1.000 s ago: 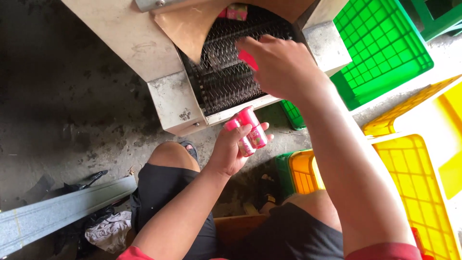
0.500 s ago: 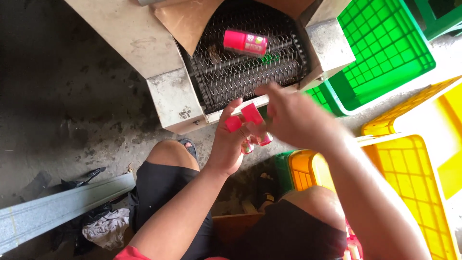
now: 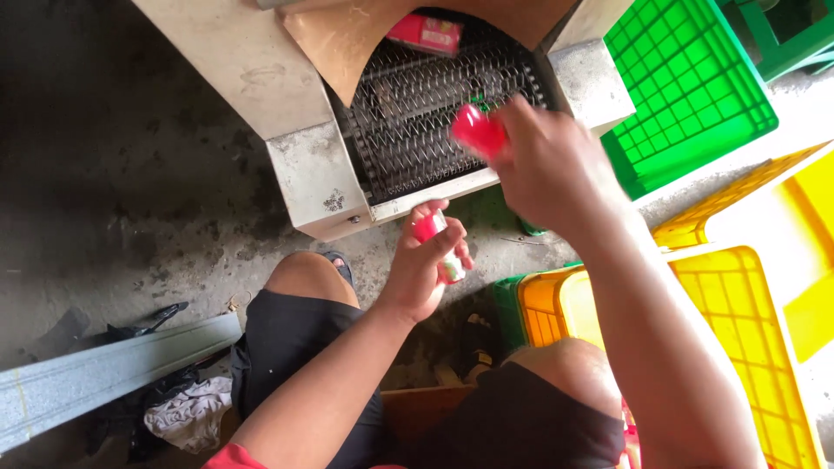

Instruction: The person places pink capped bottles one by one onto a small conveyor belt and then arranges them in a yellow plastic bin.

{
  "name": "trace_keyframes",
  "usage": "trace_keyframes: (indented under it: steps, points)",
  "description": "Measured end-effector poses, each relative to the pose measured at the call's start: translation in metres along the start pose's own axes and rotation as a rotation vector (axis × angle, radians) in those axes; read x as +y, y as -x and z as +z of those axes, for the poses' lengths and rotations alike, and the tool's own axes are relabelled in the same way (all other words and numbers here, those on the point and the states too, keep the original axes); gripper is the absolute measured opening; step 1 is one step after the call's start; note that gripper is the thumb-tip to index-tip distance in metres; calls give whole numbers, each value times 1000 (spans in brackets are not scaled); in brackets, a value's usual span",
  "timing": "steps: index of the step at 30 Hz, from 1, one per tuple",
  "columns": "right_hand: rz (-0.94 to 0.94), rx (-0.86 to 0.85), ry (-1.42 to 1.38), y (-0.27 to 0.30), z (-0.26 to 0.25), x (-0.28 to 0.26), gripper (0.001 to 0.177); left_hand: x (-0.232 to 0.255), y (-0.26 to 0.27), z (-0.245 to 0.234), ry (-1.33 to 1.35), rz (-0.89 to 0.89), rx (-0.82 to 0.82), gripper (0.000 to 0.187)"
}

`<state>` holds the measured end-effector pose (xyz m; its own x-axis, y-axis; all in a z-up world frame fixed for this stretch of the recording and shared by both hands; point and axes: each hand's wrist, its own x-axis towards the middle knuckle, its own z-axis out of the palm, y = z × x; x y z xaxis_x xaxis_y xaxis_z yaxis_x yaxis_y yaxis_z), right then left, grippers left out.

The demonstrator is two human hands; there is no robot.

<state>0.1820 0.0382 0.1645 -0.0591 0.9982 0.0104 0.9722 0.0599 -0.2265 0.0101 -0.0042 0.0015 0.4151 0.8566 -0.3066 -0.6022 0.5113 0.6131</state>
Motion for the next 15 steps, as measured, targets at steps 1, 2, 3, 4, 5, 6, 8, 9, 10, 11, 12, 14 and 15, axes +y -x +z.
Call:
trace_keyframes:
  steps: [1,2,3,4,5,6,8,9,10,11,12,14,15]
  points:
    - [5,2,-3,-15,12,5,34,-3,3,3,-4,-4,-2,58]
    - [-92,106,124,-30,22,10,32,-6,5,6,77,-51,6,51]
    - [-189,209,252,-45,33,15,31,-9,7,8,158,-99,15,44]
    - [-188,211,251,-51,37,8,31,-8,9,10,156,-99,14,44]
    - [-190,190,288,-57,41,0,29,-7,10,11,149,-137,-11,46]
    - [-194,168,324,-63,46,-7,32,-6,12,12,142,-176,-34,49]
    - [-189,138,319,-70,53,-9,37,-2,13,16,170,-152,-50,51]
    - [-184,106,317,-73,57,-9,43,0,14,18,201,-130,-67,55]
    - [-182,105,316,-64,48,-10,43,0,13,15,201,-133,-66,55]
    - [-206,168,290,-56,39,-12,50,1,12,13,183,-128,-80,56]
    - [-228,232,265,-47,30,-14,57,1,11,11,164,-124,-96,57]
    - [-196,156,151,-18,23,-9,52,6,15,15,123,-80,-116,57]
    - [-167,81,37,-4,19,-8,46,10,17,17,82,-32,-134,57]
